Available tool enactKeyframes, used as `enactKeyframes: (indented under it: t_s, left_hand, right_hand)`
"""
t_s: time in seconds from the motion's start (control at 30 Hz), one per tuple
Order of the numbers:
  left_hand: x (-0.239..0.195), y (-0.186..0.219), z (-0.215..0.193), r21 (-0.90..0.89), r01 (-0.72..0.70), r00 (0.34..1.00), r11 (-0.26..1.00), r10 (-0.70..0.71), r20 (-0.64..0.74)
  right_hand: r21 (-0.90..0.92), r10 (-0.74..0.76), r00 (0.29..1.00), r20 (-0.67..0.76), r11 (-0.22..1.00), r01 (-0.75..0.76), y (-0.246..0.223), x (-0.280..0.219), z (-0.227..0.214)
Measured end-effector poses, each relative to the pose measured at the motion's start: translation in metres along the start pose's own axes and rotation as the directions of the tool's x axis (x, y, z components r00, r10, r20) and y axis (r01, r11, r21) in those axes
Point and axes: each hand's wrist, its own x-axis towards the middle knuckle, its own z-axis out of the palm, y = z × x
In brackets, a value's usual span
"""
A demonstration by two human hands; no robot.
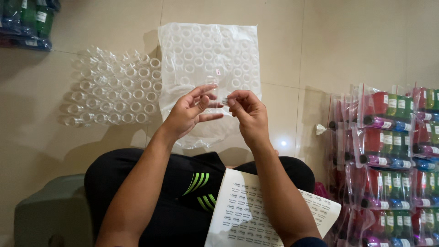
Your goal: The person sits cross-legged on the floor and repeatedly picks up small, clear plastic bottles from a bubble wrap sheet. They apply small white labels to the sides of the bottles by hand, referencing a printed sheet of labels on their lap, and then place the labeled bottles back onto the bubble wrap.
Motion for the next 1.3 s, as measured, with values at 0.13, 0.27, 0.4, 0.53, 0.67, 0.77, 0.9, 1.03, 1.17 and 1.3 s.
enactKeyframes:
  t_s: [0.13, 0.27, 0.4, 0.53, 0.67, 0.77, 0.9, 1.03, 1.17, 1.3]
  left_hand:
    - [0.006, -0.013, -0.011, 0.061, 0.002, 1.0, 0.998, -0.002, -0.001]
    - [0.01, -0.021, -0.014, 0.107, -0.025, 0.999, 0.994, 0.027, -0.023]
    - [0.009, -0.022, -0.008, 0.048, -0.022, 1.0, 0.999, 0.022, -0.017]
    - [0.009, -0.02, -0.008, 0.042, -0.021, 1.0, 0.999, 0.022, -0.001]
    - [0.009, -0.019, -0.007, 0.05, -0.024, 1.0, 0.998, 0.024, -0.001]
    - [0.008, -0.018, -0.005, 0.049, -0.024, 1.0, 0.999, 0.025, -0.004]
    - [0.006, -0.017, -0.002, 0.053, -0.029, 0.999, 0.998, 0.03, -0.012]
    - [0.007, -0.017, -0.004, 0.068, -0.029, 1.0, 0.997, 0.03, -0.005]
    - [0.008, -0.02, -0.004, 0.06, -0.024, 1.0, 0.998, 0.024, 0.003]
    - [0.006, -0.022, -0.004, 0.068, -0.036, 0.999, 0.997, 0.035, 0.018]
  right_hand:
    - [-0.021, 0.004, 1.0, 0.01, 1.0, -0.004, -0.001, -0.001, 0.003]
    - [-0.037, -0.014, 1.0, 0.006, 0.999, 0.014, 0.001, -0.001, 0.004]
    - [-0.011, -0.005, 1.0, 0.003, 1.0, 0.005, 0.009, 0.0, 0.003]
    - [-0.001, -0.008, 1.0, -0.005, 1.0, 0.008, 0.014, 0.0, 0.001]
    - [0.026, 0.012, 1.0, -0.011, 1.0, -0.012, 0.013, 0.002, 0.001]
    - [0.025, 0.021, 1.0, -0.014, 0.999, -0.021, 0.012, 0.001, 0.002]
    - [0.002, 0.03, 0.999, -0.019, 1.0, -0.03, 0.01, 0.001, 0.001]
    - [0.007, 0.028, 0.999, -0.014, 1.0, -0.028, 0.009, 0.003, 0.002]
    - [0.007, 0.037, 0.999, -0.02, 0.999, -0.037, 0.01, 0.003, 0.002]
    - [-0.015, 0.044, 0.999, -0.021, 0.999, -0.045, 0.008, 0.002, 0.002]
